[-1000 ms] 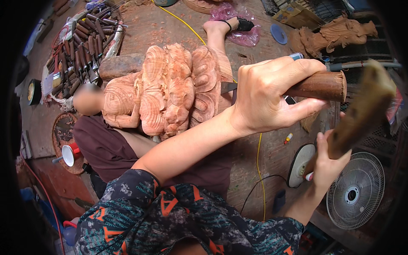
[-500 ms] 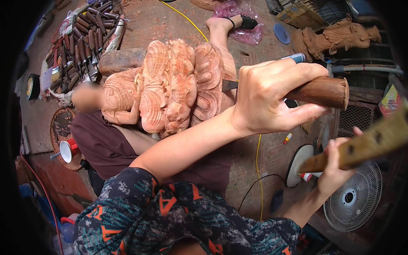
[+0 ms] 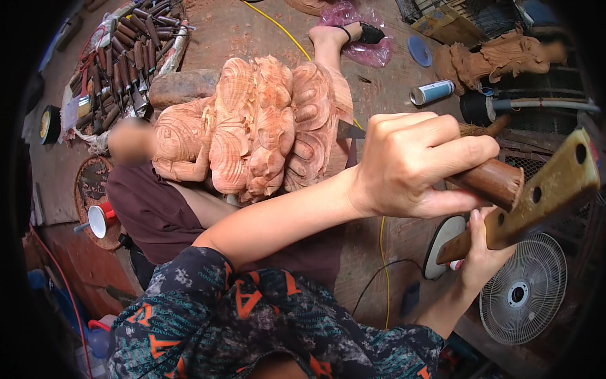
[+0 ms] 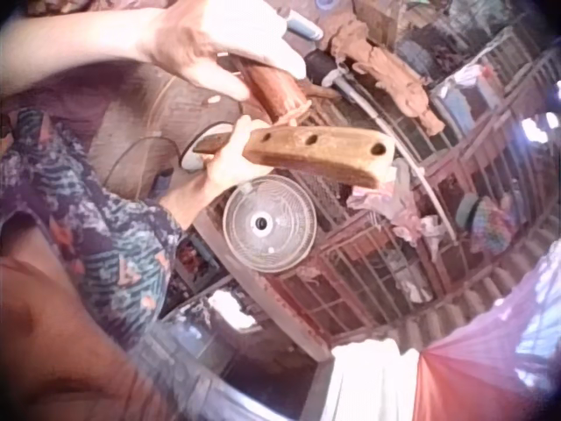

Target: The person sits on the floor and carves a large wooden statue of a reclining figure. They use a chisel and a wooden mallet to chip away wood from the statue's back and side, occasionally switching tools and adjusting their position.

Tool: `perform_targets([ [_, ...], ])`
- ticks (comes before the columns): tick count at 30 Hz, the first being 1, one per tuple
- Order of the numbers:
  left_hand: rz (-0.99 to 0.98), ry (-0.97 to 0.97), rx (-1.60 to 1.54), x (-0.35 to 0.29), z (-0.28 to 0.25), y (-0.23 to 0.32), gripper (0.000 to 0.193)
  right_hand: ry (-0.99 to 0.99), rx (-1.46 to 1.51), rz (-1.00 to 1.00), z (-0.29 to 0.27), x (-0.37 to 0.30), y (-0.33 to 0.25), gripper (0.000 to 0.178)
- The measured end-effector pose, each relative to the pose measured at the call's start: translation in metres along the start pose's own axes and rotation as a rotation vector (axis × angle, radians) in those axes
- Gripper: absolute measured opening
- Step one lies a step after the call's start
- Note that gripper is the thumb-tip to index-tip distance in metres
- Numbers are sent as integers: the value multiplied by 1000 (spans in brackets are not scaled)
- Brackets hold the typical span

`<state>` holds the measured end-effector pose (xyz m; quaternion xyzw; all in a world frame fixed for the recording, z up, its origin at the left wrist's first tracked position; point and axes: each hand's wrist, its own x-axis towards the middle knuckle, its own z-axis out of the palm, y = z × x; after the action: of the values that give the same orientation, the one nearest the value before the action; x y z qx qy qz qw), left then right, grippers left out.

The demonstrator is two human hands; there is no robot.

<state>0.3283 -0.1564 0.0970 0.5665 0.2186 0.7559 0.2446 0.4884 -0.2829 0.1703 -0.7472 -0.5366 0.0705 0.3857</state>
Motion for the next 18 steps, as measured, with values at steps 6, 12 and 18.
perform_targets([
  [6,2,16,11,1,-2,-7,41,-20,129,-45,12,-4,-16,20],
  [12,17,40,-12,1,-3,-6,43,-75,113,-46,5,0,-16,46],
  [18,19,62,-49,3,-2,-4,43,-74,159,-48,0,-1,-18,32],
])
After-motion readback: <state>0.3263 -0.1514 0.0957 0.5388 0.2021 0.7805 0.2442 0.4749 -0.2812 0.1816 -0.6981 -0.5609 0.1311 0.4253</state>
